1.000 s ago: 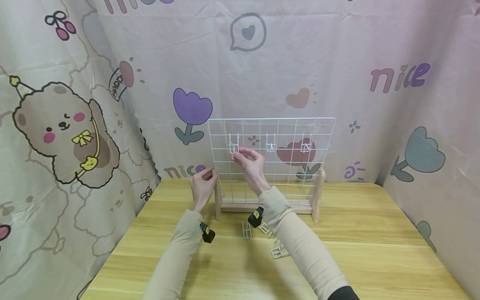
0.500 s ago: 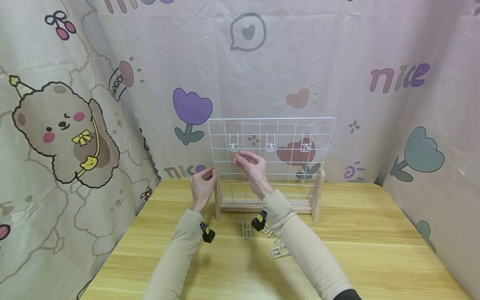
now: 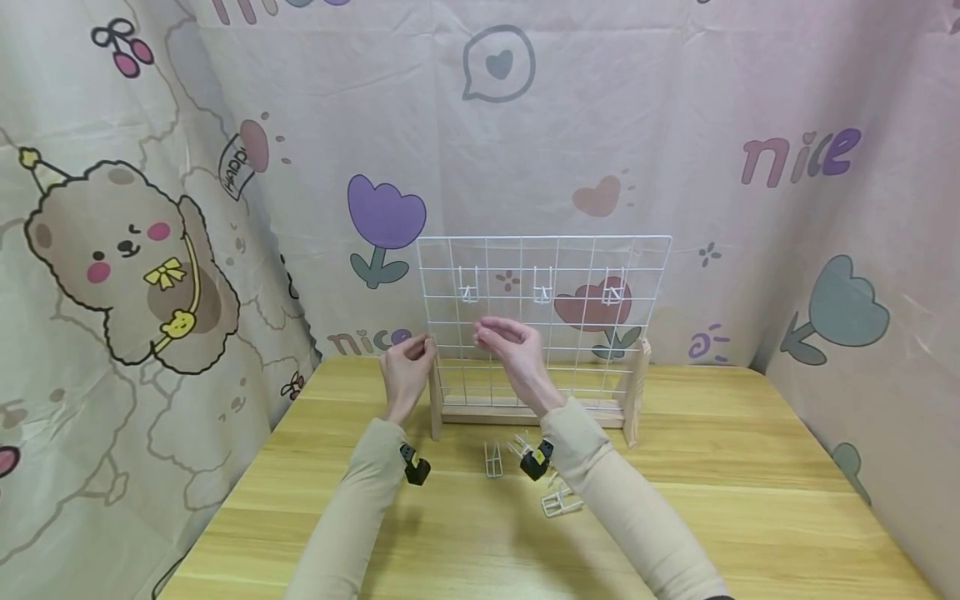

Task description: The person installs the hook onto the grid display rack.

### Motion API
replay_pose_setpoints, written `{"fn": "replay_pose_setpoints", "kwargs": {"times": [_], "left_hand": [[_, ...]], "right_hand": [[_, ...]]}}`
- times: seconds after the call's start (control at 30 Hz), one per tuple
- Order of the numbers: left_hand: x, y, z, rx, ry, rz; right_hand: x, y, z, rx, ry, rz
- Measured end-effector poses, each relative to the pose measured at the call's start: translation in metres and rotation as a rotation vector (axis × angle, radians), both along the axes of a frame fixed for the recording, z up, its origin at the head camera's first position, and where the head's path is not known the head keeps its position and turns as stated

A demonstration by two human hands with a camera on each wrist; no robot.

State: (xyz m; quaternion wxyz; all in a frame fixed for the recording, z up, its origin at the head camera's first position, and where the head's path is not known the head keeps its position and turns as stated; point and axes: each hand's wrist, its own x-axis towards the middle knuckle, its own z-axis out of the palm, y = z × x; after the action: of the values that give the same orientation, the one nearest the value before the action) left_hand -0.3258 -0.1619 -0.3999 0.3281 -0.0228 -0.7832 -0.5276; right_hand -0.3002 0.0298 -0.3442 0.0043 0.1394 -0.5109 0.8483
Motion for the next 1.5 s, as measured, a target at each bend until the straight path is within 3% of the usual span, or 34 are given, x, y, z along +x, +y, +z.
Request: {"fn": "replay_pose_setpoints", "kwargs": {"times": [0.5, 0.9, 1.5], "left_hand": [[0.000, 0.000, 0.000, -0.003, 0.011, -0.007], [-0.002, 0.000, 0.001, -0.004, 0.021, -0.011], [0.000, 0.000, 0.000, 0.007, 0.017, -0.027]], "right_hand": [[0.020, 0.028, -0.024, 0.041, 0.008, 0.044], [0.030, 0.065, -0.055, 0.177, 0.044, 0.047], [0.048, 0.128, -0.104, 0.266, 0.060, 0.157]]}}
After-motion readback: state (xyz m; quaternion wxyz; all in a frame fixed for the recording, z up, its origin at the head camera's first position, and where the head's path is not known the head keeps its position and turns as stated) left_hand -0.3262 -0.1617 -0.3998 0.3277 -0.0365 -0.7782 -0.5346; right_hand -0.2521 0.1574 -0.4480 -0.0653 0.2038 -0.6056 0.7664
